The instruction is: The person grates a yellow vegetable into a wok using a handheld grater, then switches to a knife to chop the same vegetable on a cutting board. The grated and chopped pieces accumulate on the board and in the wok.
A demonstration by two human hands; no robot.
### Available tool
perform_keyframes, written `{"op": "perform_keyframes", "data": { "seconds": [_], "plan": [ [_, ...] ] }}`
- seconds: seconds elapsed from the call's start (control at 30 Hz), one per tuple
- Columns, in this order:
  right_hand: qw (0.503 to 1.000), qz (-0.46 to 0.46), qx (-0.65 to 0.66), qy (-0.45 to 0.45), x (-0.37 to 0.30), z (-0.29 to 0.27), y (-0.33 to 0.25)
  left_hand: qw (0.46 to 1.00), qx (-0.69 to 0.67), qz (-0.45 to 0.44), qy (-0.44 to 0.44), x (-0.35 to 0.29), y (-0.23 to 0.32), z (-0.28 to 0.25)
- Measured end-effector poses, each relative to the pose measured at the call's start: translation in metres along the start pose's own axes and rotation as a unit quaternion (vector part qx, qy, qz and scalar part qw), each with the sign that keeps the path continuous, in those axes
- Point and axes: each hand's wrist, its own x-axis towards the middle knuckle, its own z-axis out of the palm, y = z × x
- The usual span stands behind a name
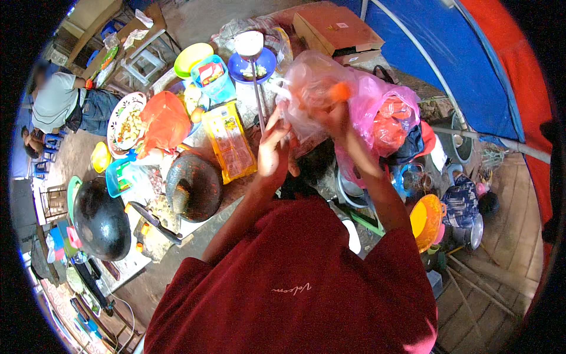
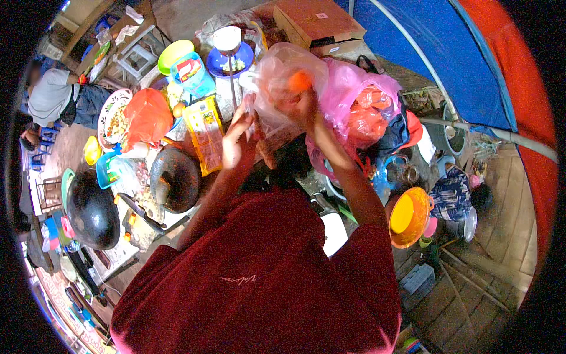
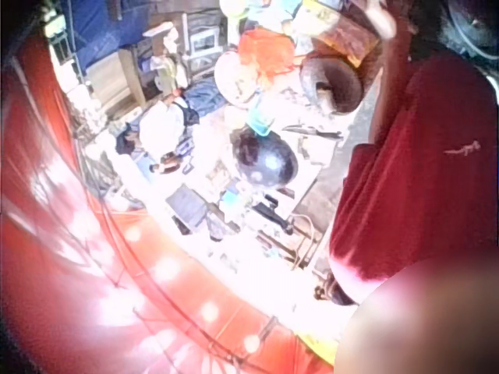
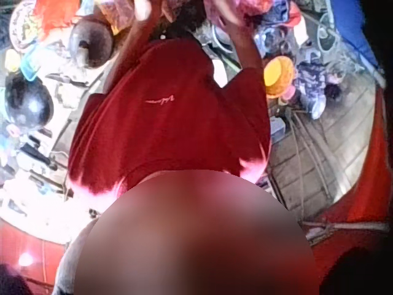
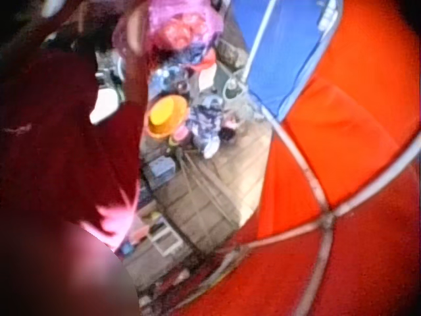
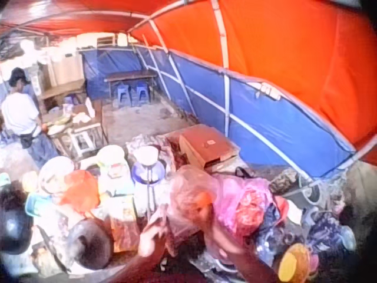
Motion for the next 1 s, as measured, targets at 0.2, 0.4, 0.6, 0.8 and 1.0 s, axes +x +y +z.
{"op": "perform_keyframes", "data": {
  "seconds": [0.2, 0.4, 0.6, 0.8, 1.0],
  "plan": [
    [0.921, -0.282, -0.248, -0.1, 0.008, 0.008, 0.036, 0.998, -0.018, 0.005, -0.057, 0.001, 0.008, -0.008],
    [0.852, -0.285, -0.426, -0.104, 0.025, 0.028, 0.033, 0.998, 0.015, 0.041, -0.048, 0.005, 0.019, -0.008],
    [0.876, -0.283, -0.346, -0.18, 0.043, 0.01, 0.031, 0.999, -0.01, 0.035, -0.008, 0.01, 0.04, -0.021],
    [0.82, -0.113, -0.556, -0.073, 0.042, 0.038, 0.069, 0.995, 0.085, 0.03, -0.041, 0.0, 0.043, 0.004],
    [0.85, -0.27, -0.453, -0.015, 0.031, 0.028, 0.036, 0.983, 0.149, 0.053, -0.095, 0.011, 0.046, 0.025]
  ]
}}
